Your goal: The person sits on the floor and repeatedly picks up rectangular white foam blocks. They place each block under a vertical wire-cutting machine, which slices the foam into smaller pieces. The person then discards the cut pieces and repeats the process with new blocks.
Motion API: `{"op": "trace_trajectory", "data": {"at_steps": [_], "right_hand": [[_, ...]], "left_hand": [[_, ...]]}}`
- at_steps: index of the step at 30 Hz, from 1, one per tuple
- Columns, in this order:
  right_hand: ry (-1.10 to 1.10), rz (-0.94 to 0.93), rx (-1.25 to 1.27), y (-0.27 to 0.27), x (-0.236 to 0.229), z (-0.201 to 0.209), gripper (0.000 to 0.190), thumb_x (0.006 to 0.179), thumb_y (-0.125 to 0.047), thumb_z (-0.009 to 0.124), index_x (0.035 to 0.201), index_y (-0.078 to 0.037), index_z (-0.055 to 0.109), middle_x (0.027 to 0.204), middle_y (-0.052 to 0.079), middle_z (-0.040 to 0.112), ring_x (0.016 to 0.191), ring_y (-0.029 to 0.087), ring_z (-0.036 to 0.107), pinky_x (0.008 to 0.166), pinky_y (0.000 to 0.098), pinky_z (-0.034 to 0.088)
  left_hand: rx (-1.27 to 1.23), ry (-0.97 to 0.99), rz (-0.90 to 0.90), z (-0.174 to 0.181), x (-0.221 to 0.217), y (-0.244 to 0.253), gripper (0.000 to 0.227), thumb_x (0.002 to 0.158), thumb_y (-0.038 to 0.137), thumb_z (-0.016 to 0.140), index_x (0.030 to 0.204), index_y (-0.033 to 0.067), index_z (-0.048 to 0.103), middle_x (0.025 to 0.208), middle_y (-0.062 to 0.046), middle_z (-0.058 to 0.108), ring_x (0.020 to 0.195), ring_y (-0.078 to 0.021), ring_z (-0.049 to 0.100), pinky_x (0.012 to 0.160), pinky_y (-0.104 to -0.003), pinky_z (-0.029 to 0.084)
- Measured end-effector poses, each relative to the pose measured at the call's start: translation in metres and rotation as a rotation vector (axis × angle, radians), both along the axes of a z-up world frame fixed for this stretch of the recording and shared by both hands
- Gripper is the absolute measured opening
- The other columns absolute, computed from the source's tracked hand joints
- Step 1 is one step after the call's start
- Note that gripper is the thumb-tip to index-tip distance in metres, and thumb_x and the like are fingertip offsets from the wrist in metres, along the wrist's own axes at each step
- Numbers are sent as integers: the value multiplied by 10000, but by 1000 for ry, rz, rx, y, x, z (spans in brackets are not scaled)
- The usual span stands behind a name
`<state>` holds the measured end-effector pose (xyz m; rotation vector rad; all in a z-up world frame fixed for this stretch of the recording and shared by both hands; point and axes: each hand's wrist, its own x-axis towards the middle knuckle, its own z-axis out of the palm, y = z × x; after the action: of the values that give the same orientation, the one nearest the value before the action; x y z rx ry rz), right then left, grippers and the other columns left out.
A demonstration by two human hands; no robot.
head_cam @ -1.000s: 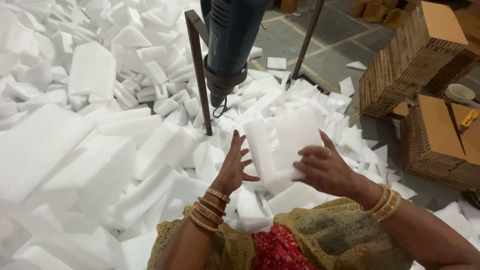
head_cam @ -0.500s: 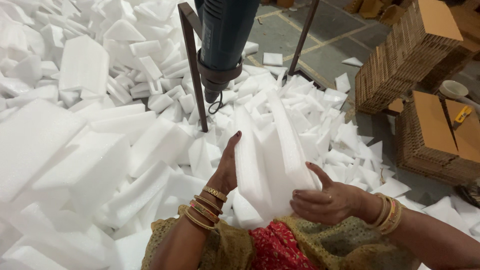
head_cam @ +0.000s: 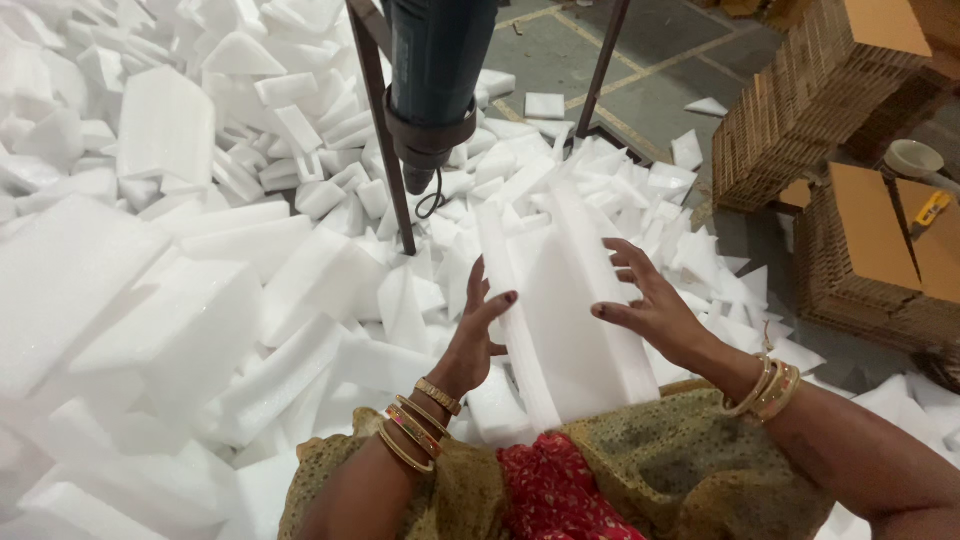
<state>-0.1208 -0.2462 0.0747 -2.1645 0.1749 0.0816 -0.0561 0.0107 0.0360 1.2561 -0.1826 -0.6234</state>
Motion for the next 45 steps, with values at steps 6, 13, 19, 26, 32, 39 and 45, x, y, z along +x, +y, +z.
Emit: {"op": "trace_trajectory", "data": {"at_steps": [6, 13, 19, 26, 32, 39, 45], "right_hand": [[75, 62, 71, 7, 14, -11, 1078, 788, -255, 797, 1600, -67, 113, 1560, 236, 374, 1413, 353, 459, 1180, 486, 364], [286, 117, 129, 37, 29, -19, 959, 845, -196, 729, 1604, -121, 149, 1535, 213, 438, 1358, 355, 533, 1108, 476, 484], [343, 247, 26, 63, 46, -22, 967, 852, -224, 709, 1620, -136, 129, 1533, 209, 448, 1336, 367, 577, 1089, 484, 525], [352, 553, 65, 84, 66, -33, 753, 936, -370, 569, 1586, -148, 260, 1505, 189, 459, 1370, 293, 506, 1057, 455, 536], [359, 786, -219, 94, 76, -38, 572, 941, -416, 594, 1471, -219, 508, 1318, 88, 723, 1243, 206, 692, 1030, 378, 586], [335, 894, -415, 87, 81, -48, 603, 893, -389, 686, 1462, -233, 561, 1286, 49, 709, 1157, 204, 697, 968, 397, 593], [415, 953, -542, 69, 89, -59, 598, 904, -407, 675, 1456, -243, 512, 1248, 34, 744, 1131, 192, 718, 963, 373, 609]], "left_hand": [[62, -58, 18, -13, -4, 8, 1148, 707, 461, 708, 1613, 381, 7, 1669, -166, 3, 1446, -457, 325, 1023, -759, 336], [386, 114, 55, -6, -13, 25, 1215, 731, 522, 722, 1612, 252, -71, 1532, -231, 416, 1266, -383, 579, 914, -630, 560], [618, 14, 18, -6, -21, 70, 1224, 834, 409, 749, 1588, -3, -122, 1273, -336, 592, 984, -404, 736, 852, -416, 645], [696, -25, 234, -16, -15, 149, 1019, 802, 295, 719, 1582, 0, 133, 1229, -295, 686, 952, -354, 748, 780, -404, 642], [646, -319, 528, -29, -12, 259, 526, 949, 284, 714, 1342, -66, 717, 1530, -227, 378, 1119, -299, 678, 890, -391, 639], [75, -75, 1254, 27, 27, 323, 877, 851, 127, 734, 1522, 101, 170, 1131, -117, 619, 872, -220, 643, 726, -394, 561], [-341, -234, 1627, 77, 38, 355, 903, 807, 64, 731, 1488, 206, 155, 1202, -69, 577, 989, -196, 631, 771, -374, 591]]}}
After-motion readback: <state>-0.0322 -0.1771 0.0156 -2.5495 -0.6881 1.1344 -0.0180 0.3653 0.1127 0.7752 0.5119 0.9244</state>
